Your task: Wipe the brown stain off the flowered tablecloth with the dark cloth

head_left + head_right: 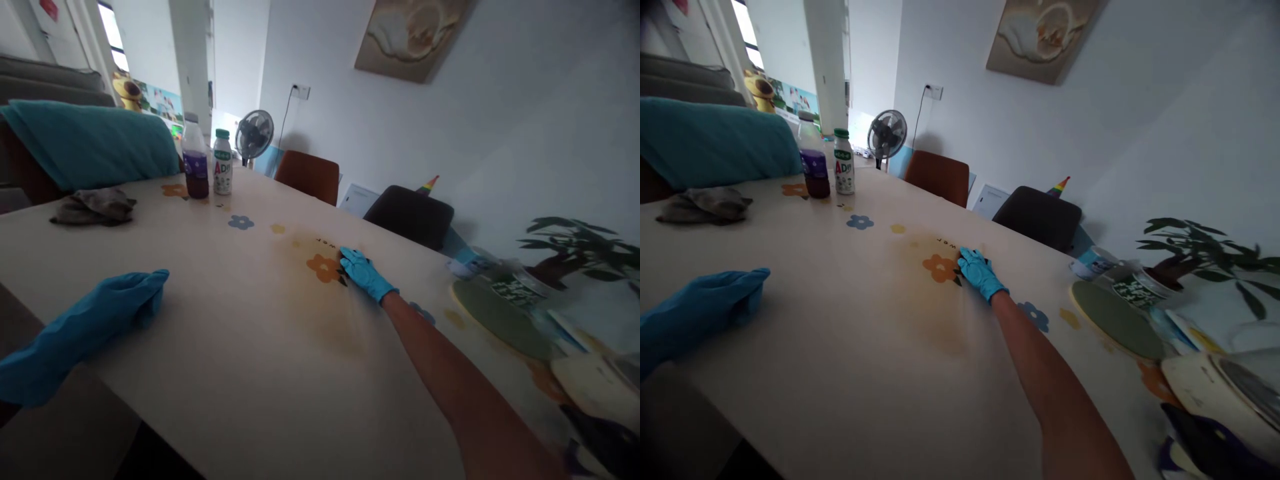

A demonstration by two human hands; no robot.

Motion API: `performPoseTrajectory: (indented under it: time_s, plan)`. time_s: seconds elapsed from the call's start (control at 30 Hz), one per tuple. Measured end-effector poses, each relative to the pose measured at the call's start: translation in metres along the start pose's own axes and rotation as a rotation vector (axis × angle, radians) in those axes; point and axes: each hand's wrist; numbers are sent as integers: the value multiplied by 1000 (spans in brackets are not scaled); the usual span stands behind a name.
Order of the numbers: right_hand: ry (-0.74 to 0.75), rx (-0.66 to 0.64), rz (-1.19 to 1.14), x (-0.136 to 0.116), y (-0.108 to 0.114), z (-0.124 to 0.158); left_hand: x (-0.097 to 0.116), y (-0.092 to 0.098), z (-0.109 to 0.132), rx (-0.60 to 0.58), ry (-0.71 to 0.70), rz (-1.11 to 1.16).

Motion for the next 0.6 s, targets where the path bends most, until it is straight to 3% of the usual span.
performPoseTrajectory:
  time_s: [0.3, 0.47, 0.6]
  plan:
    - [-91, -13, 15, -12, 9, -67, 3, -5, 1, 18, 76, 15]
    - [-111, -29, 5, -46, 6, -98, 13, -9, 6, 43, 105, 19]
    - [-117, -36, -15, -90, 3, -126, 28, -13, 10, 45, 134, 15]
Point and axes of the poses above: each hand's wrist, its own z-axis away from the middle knuckle, its own y-axis out of the back of the hand, x = y × z, and after that the axes turned 4 degrees about z, right-handed
